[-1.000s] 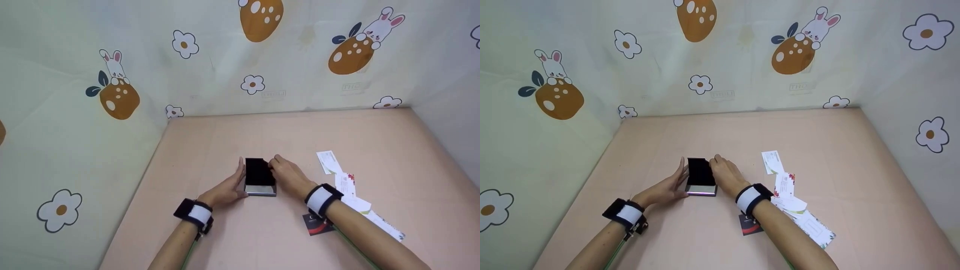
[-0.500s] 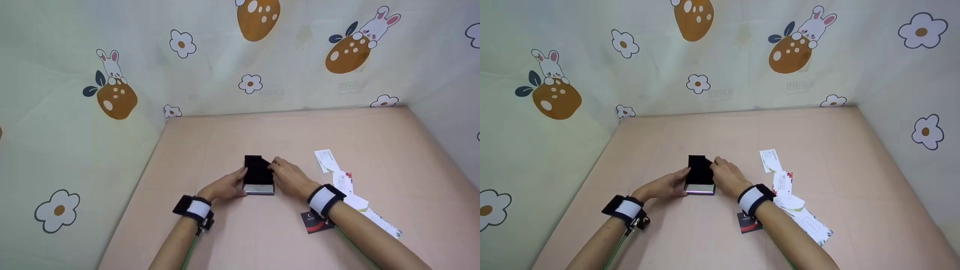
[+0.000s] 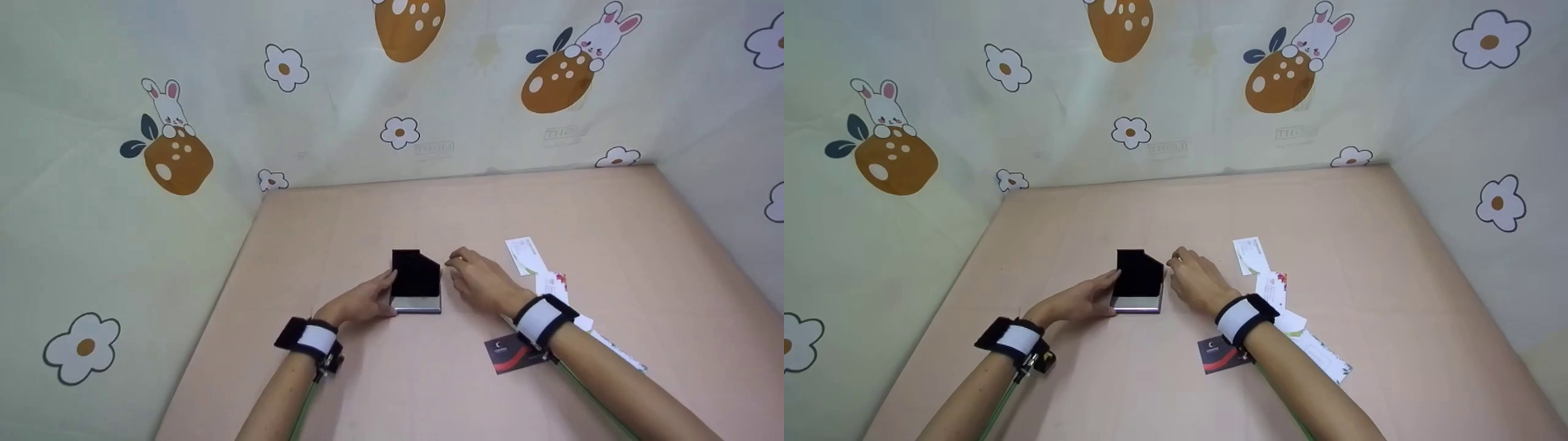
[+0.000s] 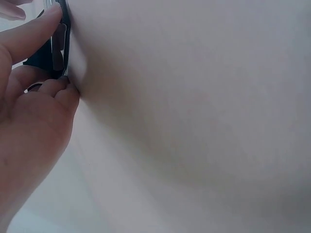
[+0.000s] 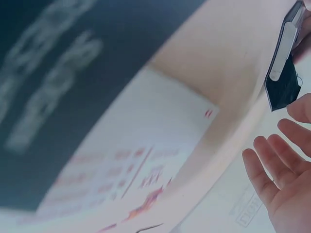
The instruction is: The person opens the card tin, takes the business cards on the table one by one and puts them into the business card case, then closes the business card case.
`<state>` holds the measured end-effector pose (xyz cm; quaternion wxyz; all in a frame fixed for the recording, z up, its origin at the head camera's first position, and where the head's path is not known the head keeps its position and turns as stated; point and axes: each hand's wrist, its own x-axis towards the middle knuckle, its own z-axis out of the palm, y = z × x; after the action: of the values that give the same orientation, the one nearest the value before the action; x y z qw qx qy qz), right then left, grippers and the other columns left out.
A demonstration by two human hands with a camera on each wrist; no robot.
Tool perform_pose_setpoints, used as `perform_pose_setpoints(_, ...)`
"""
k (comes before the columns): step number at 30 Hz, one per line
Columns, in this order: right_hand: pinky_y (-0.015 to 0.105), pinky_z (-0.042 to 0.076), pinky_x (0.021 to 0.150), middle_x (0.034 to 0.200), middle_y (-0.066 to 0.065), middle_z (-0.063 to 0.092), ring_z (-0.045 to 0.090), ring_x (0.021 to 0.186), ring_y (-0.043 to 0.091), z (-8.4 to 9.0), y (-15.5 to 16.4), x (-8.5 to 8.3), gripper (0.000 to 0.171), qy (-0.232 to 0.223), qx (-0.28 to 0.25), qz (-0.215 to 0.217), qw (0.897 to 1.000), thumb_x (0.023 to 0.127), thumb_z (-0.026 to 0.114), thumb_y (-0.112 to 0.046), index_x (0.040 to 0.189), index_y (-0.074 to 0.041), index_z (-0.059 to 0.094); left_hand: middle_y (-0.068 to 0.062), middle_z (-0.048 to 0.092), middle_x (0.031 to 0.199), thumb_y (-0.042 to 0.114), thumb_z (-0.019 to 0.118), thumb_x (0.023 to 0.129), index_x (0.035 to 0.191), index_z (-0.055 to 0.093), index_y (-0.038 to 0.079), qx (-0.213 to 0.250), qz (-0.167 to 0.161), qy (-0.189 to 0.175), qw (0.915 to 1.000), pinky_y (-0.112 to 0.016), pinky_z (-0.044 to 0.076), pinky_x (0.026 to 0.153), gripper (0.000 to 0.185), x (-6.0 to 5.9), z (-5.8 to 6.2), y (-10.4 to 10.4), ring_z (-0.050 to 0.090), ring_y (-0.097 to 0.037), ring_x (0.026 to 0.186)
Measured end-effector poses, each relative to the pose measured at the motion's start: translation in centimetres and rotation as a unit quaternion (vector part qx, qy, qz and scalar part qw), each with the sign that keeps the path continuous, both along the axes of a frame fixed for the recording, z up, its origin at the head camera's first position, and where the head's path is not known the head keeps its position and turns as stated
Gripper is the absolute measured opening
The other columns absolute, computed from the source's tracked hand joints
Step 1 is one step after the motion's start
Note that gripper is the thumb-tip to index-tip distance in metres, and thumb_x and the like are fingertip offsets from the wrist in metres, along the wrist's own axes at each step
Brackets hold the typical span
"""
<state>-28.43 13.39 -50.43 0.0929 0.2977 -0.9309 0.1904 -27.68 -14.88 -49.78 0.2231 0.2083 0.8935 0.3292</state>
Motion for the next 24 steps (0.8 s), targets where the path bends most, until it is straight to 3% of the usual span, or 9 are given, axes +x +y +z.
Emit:
perform_pose_setpoints(8,0.046,0.057,0.087,0.123,0.018,0.063,0.065,0.105,0.033,0.6,0.9,0.0,0.033,0.033,0.007,-0.011,0.999,0.092,0.069,-0.017,0.119,0.001,0.068,-0.012,0.014,0.169,0.015,0.07,0.093,0.16,0.02,0.01,-0.002,0.009,-0.006,0.9999,-0.046,0.017,0.128,0.083,0.0,0.0,-0.1,0.016,-0.032,0.156)
perform_pose_setpoints(16,0.05,0.053,0.093,0.128,0.018,0.062,0.064,0.109,0.035,0.7,2.0,0.1,0.044,0.021,0.029,-0.028,0.999,0.088,0.073,-0.024,0.123,0.002,0.066,-0.019,0.016,0.167,0.01,0.07,0.093,0.158,0.022,0.001,0.013,-0.017,0.012,0.9997,-0.048,0.018,0.128,0.082,0.0,0.1,-0.3,0.017,-0.037,0.155)
perform_pose_setpoints(24,0.053,0.053,0.097,0.128,0.021,0.061,0.064,0.111,0.038,0.5,3.4,0.1,0.051,0.013,0.03,-0.055,0.998,0.086,0.076,-0.026,0.125,0.004,0.064,-0.019,0.016,0.167,0.013,0.07,0.093,0.158,0.021,0.003,0.004,-0.018,0.013,0.9997,-0.047,0.018,0.128,0.082,-0.2,-0.1,-0.2,0.018,-0.036,0.155)
